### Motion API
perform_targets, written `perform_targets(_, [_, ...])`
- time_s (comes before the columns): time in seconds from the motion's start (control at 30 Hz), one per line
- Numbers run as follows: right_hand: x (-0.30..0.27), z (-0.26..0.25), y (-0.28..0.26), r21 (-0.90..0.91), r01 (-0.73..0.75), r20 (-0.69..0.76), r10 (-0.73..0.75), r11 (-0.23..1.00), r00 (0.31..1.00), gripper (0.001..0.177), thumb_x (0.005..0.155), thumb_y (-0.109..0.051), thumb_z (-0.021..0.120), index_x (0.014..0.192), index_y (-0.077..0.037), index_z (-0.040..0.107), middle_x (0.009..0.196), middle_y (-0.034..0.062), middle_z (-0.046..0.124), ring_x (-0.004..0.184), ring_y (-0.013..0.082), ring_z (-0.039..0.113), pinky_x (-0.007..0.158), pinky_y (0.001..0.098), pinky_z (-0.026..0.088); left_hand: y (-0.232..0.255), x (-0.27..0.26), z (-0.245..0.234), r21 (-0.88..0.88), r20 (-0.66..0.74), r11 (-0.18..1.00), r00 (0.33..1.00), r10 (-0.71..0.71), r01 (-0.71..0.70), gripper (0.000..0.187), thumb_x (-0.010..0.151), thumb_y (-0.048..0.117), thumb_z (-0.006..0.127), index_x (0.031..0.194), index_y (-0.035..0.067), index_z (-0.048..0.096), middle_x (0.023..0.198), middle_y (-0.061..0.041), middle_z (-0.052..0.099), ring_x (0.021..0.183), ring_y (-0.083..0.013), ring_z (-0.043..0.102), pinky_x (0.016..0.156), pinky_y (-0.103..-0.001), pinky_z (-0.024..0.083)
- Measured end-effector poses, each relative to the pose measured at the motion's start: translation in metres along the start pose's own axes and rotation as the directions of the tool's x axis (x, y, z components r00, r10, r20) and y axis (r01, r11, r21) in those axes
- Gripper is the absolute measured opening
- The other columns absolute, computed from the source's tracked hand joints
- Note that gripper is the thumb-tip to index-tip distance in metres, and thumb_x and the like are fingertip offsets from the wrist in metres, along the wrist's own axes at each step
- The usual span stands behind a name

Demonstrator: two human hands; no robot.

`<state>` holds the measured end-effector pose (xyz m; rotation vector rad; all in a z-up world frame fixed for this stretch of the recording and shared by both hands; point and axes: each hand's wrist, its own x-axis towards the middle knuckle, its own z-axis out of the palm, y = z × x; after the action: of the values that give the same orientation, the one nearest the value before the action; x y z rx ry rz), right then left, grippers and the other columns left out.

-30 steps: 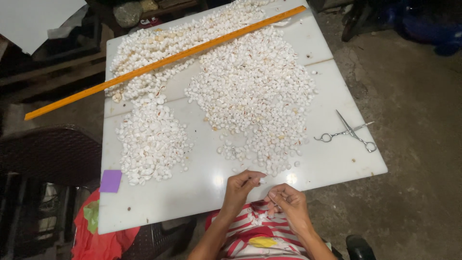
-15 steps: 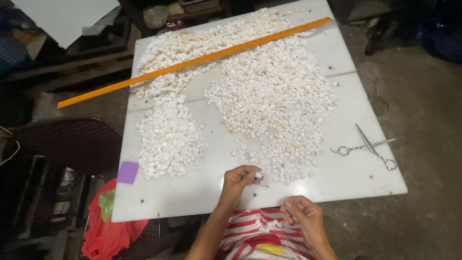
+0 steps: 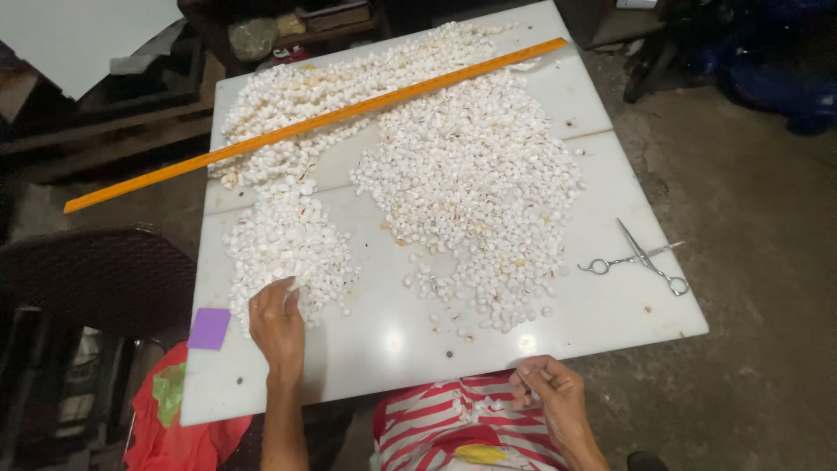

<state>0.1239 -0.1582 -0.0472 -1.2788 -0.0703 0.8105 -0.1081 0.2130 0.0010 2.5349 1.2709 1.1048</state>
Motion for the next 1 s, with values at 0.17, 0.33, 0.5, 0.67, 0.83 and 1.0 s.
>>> perform_targets(0.17, [0.002, -0.001, 0.002, -0.012, -0.033, -0.051, 0.033, 0.999, 0.998, 0.01, 0.091, 0.001, 0.072, 0.091, 0.011, 0.072, 0.074, 0.0264, 0.075, 0.042, 0.0301, 0.062, 0.044, 0.0368, 0.052, 0.059, -0.028, 0.037, -0.371, 0.055, 0.928, 0.998, -0.001, 0.021, 0.022, 0.09, 0.0, 0.068, 0.102, 0.014, 0.08, 0.109, -0.006, 0.078, 0.107, -0.0247, 0.069, 0.101, -0.038, 0.046])
perform_targets(0.33, [0.001, 0.006, -0.01, -0.01, -0.016, -0.061, 0.016, 1.0, 0.998, 0.012, 0.09, -0.002, 0.073, 0.087, 0.009, 0.072, 0.074, 0.0258, 0.075, 0.046, 0.0274, 0.061, 0.046, 0.0384, 0.057, 0.168, -0.059, 0.078, -0.471, 0.321, 0.852, 0.856, 0.406, -0.228, 0.011, 0.091, 0.018, 0.076, 0.1, 0.014, 0.079, 0.094, -0.003, 0.067, 0.092, -0.0249, 0.057, 0.071, -0.039, 0.049])
perform_targets(0.5, [-0.001, 0.004, -0.018, -0.054, -0.019, -0.076, 0.015, 0.998, 0.997, 0.011, 0.091, -0.003, 0.073, 0.088, 0.008, 0.074, 0.074, 0.0238, 0.076, 0.045, 0.0265, 0.062, 0.048, 0.036, 0.052, 0.193, -0.072, 0.107, -0.428, 0.32, 0.816, 0.779, 0.539, -0.389, 0.016, 0.09, 0.002, 0.074, 0.104, 0.009, 0.074, 0.095, -0.008, 0.057, 0.087, -0.0297, 0.05, 0.066, -0.042, 0.047])
perform_targets(0.67, [-0.002, 0.003, -0.017, -0.044, -0.007, -0.058, 0.004, 0.999, 0.998, 0.01, 0.092, -0.002, 0.072, 0.088, 0.007, 0.074, 0.073, 0.0224, 0.076, 0.044, 0.0263, 0.062, 0.047, 0.0344, 0.05, 0.191, -0.075, 0.134, -0.348, 0.331, 0.829, 0.77, 0.545, -0.437, 0.019, 0.082, 0.011, 0.086, 0.096, 0.008, 0.075, 0.096, -0.008, 0.058, 0.089, -0.0296, 0.051, 0.063, -0.04, 0.05])
perform_targets(0.83, [-0.001, 0.006, -0.017, -0.012, -0.004, -0.05, 0.004, 1.0, 0.999, 0.01, 0.09, -0.001, 0.072, 0.085, 0.008, 0.073, 0.073, 0.0241, 0.075, 0.044, 0.0295, 0.063, 0.046, 0.0391, 0.057, 0.192, -0.075, 0.136, -0.324, 0.281, 0.817, 0.776, 0.565, -0.477, 0.015, 0.088, 0.011, 0.082, 0.087, 0.007, 0.067, 0.093, -0.009, 0.052, 0.086, -0.0287, 0.051, 0.061, -0.041, 0.046])
perform_targets(1.0, [-0.001, 0.018, -0.018, 0.028, -0.001, -0.013, 0.002, 1.0, 1.0, 0.009, 0.09, 0.0, 0.072, 0.088, 0.008, 0.072, 0.072, 0.0252, 0.074, 0.045, 0.0275, 0.063, 0.045, 0.0379, 0.057, 0.202, -0.063, 0.09, -0.479, 0.445, 0.875, 0.839, 0.313, -0.073, 0.011, 0.097, 0.014, 0.063, 0.104, 0.009, 0.071, 0.101, -0.007, 0.066, 0.092, -0.0271, 0.059, 0.079, -0.038, 0.049])
